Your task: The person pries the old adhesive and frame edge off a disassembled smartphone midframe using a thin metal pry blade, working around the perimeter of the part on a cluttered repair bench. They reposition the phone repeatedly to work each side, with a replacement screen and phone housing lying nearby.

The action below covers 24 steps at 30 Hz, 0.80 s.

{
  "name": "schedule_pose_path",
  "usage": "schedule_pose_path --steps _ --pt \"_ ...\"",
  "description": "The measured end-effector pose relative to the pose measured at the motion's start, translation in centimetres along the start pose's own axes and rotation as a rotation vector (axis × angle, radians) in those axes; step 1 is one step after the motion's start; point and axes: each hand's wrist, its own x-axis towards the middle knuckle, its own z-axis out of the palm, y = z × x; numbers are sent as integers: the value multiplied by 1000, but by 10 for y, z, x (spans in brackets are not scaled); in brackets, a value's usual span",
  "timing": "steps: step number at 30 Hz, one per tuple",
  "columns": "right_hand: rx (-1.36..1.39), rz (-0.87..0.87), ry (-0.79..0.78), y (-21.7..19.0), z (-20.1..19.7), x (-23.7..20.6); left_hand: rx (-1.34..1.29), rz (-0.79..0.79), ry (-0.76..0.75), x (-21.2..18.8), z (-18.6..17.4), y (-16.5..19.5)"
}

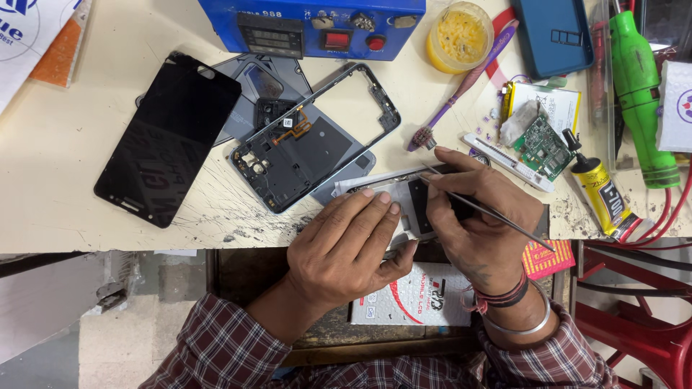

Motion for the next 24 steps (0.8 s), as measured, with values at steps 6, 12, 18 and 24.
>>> schedule_pose_path --steps 6,12,18,24 --pt "-28 93 44 -1 1 -1 6 1 1 0 1 1" --pt "12 -1 -12 0 -1 1 7 -7 1 1 0 2" --pt "0 82 46 -1 1 -1 -12 -10 -20 0 -1 1" --pt "18 51 13 -2 -1 0 -5 -7 12 2 -1 2"
